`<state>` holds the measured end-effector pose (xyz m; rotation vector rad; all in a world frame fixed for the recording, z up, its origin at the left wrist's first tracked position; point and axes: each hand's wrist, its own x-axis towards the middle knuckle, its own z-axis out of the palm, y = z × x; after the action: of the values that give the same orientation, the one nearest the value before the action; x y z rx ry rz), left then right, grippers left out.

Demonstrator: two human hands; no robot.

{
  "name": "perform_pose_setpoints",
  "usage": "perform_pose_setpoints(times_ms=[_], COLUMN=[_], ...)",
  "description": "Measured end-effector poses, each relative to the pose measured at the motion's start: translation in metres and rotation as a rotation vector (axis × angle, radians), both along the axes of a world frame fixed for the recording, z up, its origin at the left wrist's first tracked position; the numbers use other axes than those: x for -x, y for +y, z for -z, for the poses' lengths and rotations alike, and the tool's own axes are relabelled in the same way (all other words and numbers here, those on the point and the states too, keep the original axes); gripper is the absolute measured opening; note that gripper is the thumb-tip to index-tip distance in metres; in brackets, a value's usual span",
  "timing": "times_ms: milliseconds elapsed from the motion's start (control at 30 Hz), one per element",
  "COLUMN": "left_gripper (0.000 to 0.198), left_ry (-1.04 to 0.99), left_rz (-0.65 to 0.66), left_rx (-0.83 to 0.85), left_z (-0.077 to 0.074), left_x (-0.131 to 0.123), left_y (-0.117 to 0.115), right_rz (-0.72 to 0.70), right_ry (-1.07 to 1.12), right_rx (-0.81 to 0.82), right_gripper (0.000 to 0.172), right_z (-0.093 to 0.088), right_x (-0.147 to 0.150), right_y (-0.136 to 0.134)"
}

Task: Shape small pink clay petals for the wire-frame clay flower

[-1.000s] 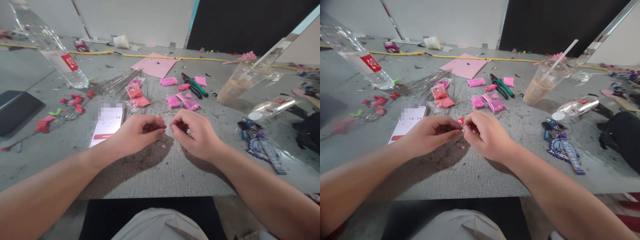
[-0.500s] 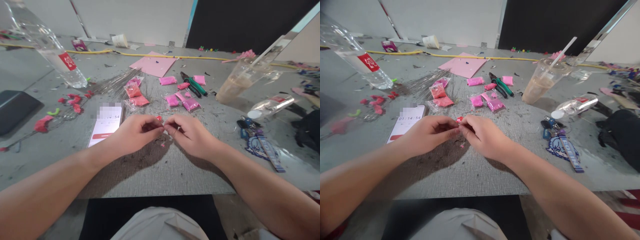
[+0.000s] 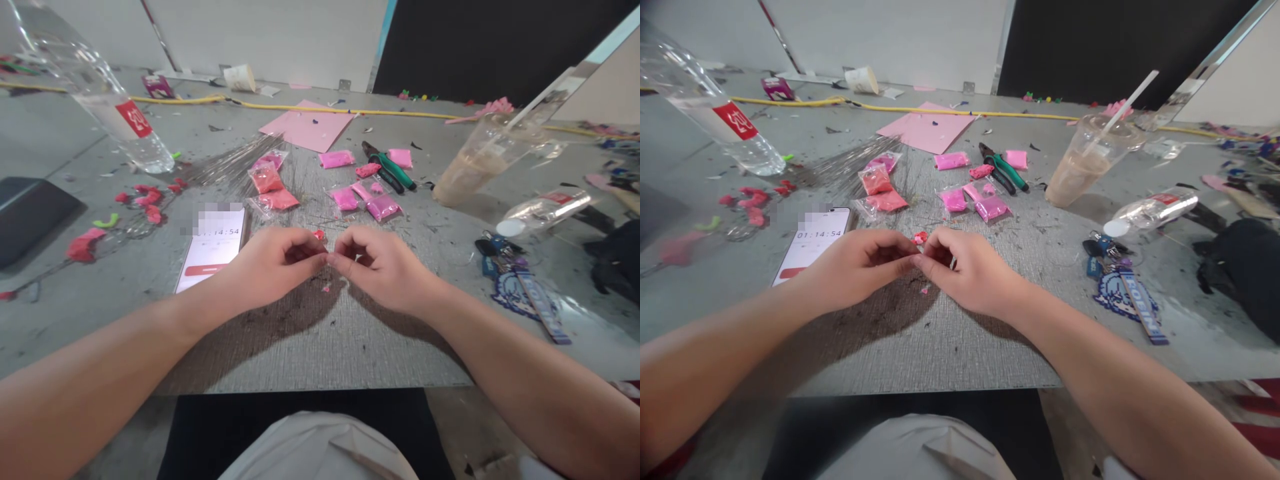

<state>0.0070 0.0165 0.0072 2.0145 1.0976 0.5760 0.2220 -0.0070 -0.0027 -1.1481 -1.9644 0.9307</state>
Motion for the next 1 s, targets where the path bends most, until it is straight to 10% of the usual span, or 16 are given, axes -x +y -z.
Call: perform_pose_setpoints(times_ms=[400, 1000], left_gripper=[0.025, 0.022], left_ry=[0.026, 0.041], left_rz=[0.008, 0.048], left_rx=[-0.008, -0.055], left_z=[0.0006, 0.0015], left_x=[0.0004, 0.0009], left_y=[0.0002, 0.0014], right_rz=[0.176, 0.074], right_ry=[0.307, 0.197], right_rx=[0.040, 0.069], right_gripper=[0.021, 0.009], right_z=[0.0010, -0.0018], right_x=[0.0006, 0.0000], right_y=[-0.0021, 0.0028])
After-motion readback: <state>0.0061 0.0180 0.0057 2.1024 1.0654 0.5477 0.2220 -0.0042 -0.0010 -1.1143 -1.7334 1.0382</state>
